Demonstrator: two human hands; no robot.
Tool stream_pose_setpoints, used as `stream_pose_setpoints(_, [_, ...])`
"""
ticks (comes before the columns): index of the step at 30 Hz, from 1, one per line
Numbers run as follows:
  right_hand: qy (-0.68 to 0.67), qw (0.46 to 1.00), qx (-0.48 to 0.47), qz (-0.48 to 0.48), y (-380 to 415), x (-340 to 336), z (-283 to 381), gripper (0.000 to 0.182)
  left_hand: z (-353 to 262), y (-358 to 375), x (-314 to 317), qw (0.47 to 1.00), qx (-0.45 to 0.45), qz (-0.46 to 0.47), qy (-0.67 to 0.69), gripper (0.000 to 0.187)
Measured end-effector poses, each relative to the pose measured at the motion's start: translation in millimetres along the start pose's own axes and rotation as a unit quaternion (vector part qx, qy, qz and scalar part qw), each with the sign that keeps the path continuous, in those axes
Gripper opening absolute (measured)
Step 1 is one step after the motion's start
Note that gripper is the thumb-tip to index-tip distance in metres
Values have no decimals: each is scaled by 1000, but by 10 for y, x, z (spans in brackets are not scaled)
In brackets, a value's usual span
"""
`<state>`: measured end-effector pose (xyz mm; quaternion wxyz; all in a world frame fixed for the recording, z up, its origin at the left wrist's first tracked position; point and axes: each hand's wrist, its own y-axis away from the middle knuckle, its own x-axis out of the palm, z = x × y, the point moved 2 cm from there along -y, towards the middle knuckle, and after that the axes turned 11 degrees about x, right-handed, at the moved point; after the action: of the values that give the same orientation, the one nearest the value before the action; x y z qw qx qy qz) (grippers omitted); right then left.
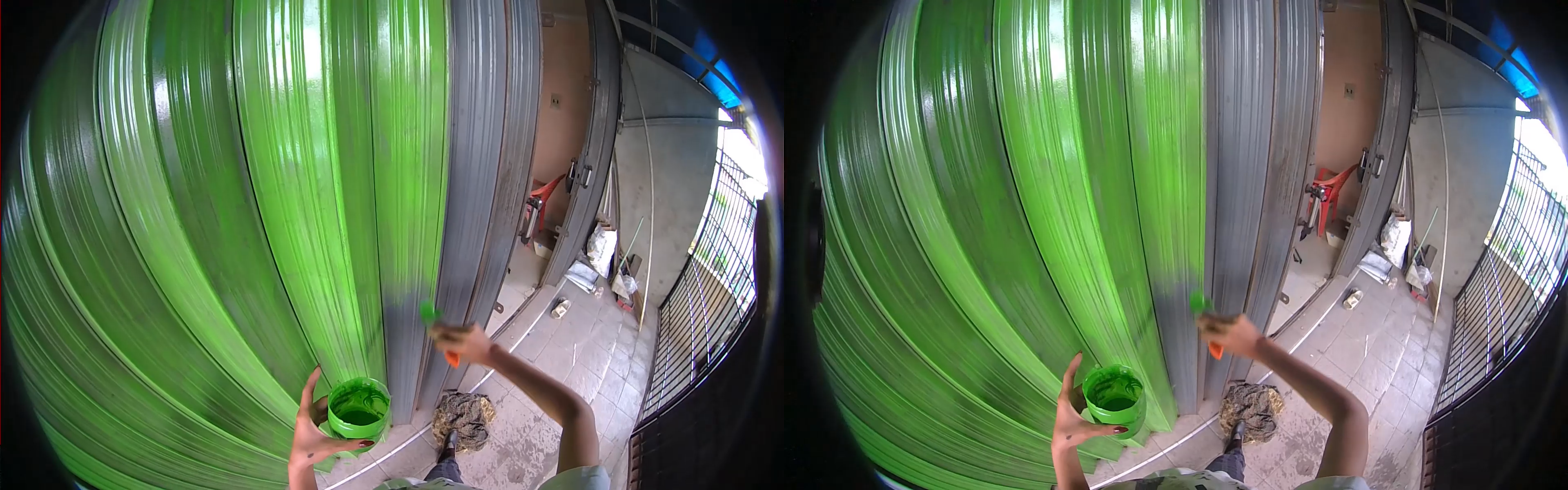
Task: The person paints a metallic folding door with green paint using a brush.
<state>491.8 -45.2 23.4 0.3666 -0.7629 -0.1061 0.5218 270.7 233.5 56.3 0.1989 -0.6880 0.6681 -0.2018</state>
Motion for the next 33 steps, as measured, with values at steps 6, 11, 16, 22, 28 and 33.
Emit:
stream_pose_setpoints(6, [33, 999, 6, 17, -331, -293, -158, 16, 12, 16, -18, 1000, -9, 3, -23, 133])
stream_pose_setpoints(11, [115, 976, -6, -186, -839, -956, -269, 18, 3, 18, 22, 1000, -6, 0, -22, 133])
stream_pose_setpoints(16, [26, 998, 56, -25, 175, 190, -13, 18, -8, 37, 35, 1000, -5, -28, -1, 132])
stream_pose_setpoints(22, [-19, 997, 44, 57, 394, 418, 74, 18, -18, 68, -3, 999, -14, -5, -49, 135])
stream_pose_setpoints(28, [90, 974, 57, -199, -371, -513, -89, 18, -23, 76, -8, 999, -28, -4, -36, 135])
stream_pose_setpoints(33, [25, 993, 109, -47, 457, 474, 40, 17, -16, 103, -28, 999, -32, -16, -38, 131])
